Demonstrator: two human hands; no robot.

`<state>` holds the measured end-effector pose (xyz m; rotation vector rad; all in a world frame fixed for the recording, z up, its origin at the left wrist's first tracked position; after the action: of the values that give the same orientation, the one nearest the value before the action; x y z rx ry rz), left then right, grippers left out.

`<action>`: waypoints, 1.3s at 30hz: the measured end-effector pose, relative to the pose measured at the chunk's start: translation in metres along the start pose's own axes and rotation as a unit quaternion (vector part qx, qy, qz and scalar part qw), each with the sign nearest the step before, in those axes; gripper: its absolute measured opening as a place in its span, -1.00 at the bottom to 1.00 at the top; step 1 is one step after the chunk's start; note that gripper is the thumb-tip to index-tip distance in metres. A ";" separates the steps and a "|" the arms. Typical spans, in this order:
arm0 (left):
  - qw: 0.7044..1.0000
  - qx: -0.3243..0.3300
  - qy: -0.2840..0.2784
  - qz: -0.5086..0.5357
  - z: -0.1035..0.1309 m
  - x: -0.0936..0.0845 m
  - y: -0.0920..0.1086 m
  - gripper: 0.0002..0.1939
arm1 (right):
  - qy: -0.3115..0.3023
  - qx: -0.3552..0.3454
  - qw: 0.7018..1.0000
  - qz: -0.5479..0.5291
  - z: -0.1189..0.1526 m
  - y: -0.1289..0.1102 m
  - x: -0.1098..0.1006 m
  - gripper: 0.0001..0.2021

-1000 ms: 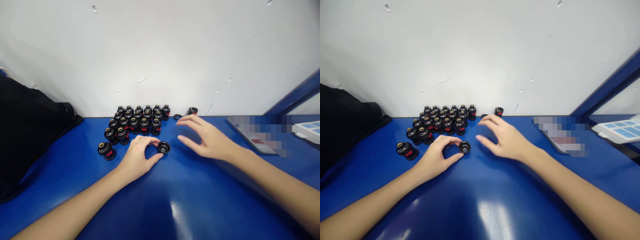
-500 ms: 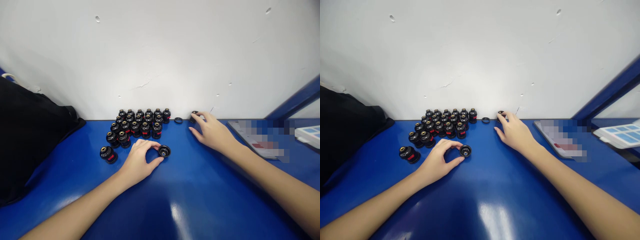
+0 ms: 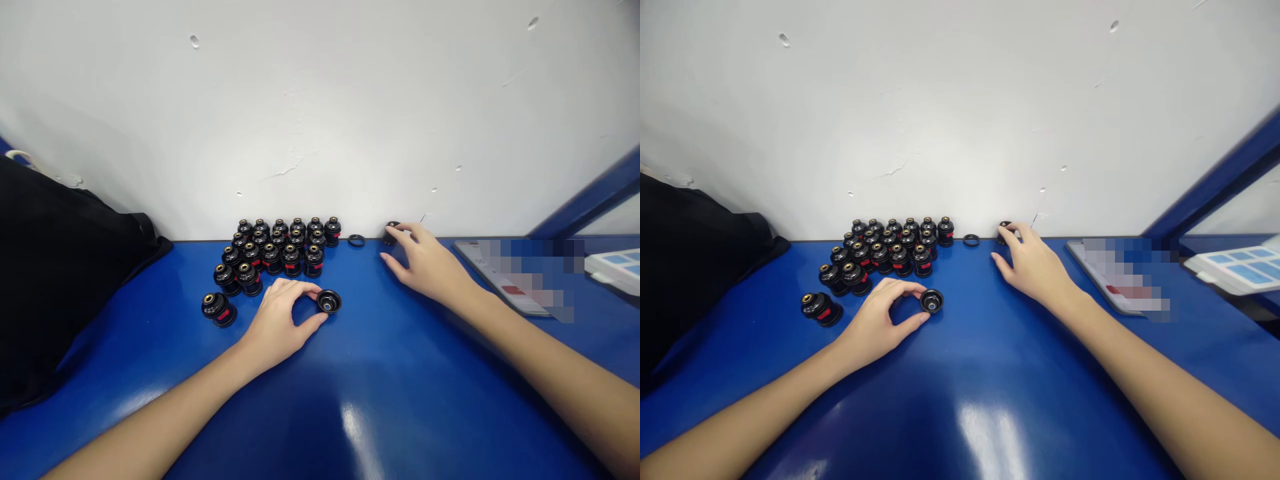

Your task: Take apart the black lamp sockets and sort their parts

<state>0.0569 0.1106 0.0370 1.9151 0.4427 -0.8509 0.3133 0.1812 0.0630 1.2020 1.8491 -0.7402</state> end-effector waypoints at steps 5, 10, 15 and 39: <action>1.000 0.001 0.005 0.002 0.000 -0.001 -0.001 -0.69 | 0.018 -0.003 1.000 -0.008 0.000 -0.001 -0.001 -0.42; 1.000 -0.001 0.004 0.000 0.000 -0.001 0.000 -0.69 | 0.020 -0.005 1.000 -0.018 0.001 -0.002 0.000 -0.41; 1.000 -0.004 0.001 0.000 -0.001 -0.002 0.001 -0.70 | 0.019 0.024 0.999 -0.018 0.003 0.007 0.000 -0.42; 1.000 -0.002 -0.004 0.000 -0.003 0.000 -0.001 -0.71 | 0.062 -0.003 0.996 -0.071 0.008 -0.001 -0.009 -0.55</action>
<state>0.0575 0.1135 0.0378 1.9076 0.4400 -0.8562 0.3169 0.1703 0.0666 1.1436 2.0533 -0.7505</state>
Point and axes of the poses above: each hand's wrist, its own z-axis away from the middle knuckle, its own x-axis out of the palm, y = z × x, the point moved 10 cm from there along -z, towards the middle knuckle, and after that the axes turned 4 degrees about -z, right-handed, at the moved point
